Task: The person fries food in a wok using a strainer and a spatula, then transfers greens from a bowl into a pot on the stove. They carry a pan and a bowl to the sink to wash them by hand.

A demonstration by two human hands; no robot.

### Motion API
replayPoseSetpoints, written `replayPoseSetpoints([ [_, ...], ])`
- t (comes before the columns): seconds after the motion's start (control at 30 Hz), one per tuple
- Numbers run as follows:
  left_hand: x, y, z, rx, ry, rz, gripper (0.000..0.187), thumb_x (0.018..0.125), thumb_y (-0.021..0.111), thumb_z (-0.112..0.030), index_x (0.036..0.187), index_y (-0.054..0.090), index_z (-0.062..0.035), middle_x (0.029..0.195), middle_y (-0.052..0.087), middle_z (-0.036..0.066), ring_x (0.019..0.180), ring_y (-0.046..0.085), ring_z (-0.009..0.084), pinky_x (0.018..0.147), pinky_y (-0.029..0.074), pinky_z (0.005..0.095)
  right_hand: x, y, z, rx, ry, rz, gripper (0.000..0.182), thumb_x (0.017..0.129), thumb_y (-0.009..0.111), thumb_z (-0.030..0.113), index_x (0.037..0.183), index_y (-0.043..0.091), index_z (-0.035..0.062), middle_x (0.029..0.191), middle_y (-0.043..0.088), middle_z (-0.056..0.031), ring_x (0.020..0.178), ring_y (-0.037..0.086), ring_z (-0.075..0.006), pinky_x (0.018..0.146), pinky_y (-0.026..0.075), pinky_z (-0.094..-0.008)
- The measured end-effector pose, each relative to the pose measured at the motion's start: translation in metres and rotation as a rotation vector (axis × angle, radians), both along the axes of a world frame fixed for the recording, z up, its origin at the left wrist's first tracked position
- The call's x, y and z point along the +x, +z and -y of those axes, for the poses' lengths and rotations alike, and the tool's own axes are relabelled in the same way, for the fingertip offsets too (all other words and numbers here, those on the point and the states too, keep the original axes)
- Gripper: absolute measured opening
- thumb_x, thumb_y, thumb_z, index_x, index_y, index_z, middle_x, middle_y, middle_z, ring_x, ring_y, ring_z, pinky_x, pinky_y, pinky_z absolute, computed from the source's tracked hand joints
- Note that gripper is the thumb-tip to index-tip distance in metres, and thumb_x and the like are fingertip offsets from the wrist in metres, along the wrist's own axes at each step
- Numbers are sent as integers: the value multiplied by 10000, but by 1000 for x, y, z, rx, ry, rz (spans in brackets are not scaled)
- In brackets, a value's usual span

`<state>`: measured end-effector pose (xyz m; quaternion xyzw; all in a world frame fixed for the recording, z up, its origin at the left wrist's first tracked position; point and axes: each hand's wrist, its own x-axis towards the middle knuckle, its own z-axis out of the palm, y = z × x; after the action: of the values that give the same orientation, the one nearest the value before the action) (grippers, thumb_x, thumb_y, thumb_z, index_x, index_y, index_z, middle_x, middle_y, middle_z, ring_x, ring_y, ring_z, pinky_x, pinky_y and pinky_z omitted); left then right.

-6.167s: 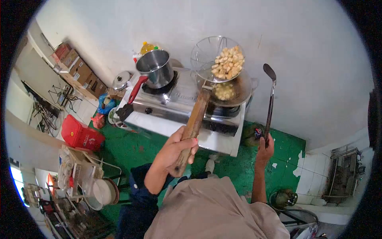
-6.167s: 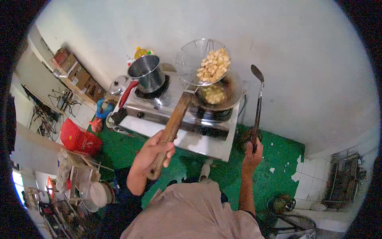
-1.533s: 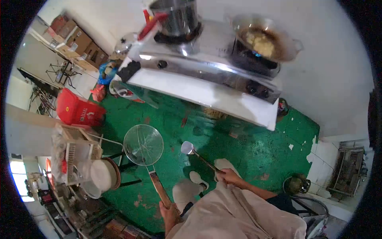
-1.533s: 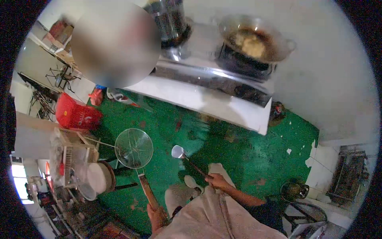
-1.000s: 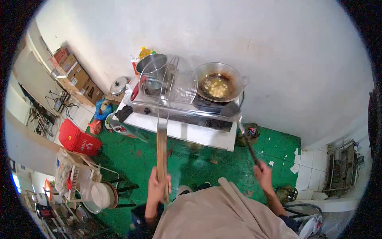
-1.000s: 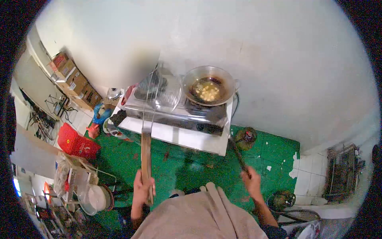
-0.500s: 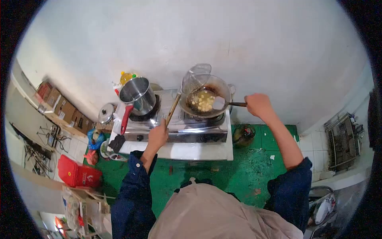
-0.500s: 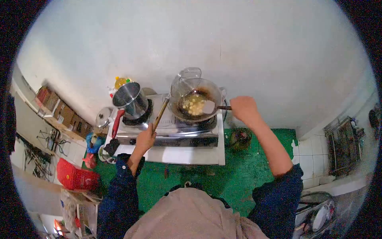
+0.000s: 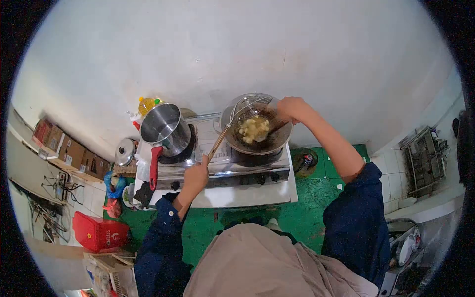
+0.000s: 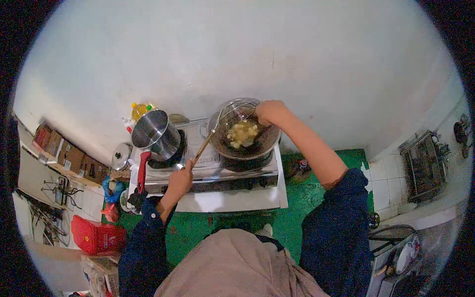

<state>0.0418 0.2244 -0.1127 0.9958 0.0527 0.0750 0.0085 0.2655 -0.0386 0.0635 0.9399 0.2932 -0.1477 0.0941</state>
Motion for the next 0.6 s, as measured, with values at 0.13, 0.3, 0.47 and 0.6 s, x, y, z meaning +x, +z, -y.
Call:
replayPoseSetpoints([
  [0.13,-5,11,9,-72,19,-59,272,826,488,-165,1047,368,-61,638,592,199,563,589,390,498,454,506,19,-6,-11,65,-7,-32,156,642,581,109,754,668,44,681,653,-116,557,646,-239,533,516,-367],
  [0.3,-7,28,22,-155,43,-114,291,818,500,-175,1038,361,-45,656,592,225,613,587,420,552,452,526,13,27,-28,-27,128,58,127,708,562,120,707,654,33,613,649,-85,577,651,-196,567,525,-345],
  [0.47,0,54,34,-211,78,-178,350,798,502,-168,1085,394,0,719,614,215,692,601,413,640,459,515,5,45,-33,-15,294,241,190,658,614,157,815,693,85,846,666,-115,810,648,-255,643,517,-399],
  [0.6,7,75,35,-231,61,-232,379,777,522,-179,1079,394,11,765,611,230,741,600,405,648,455,524,10,45,-27,-21,422,416,180,704,589,187,824,699,110,847,670,-101,808,650,-241,643,511,-386],
])
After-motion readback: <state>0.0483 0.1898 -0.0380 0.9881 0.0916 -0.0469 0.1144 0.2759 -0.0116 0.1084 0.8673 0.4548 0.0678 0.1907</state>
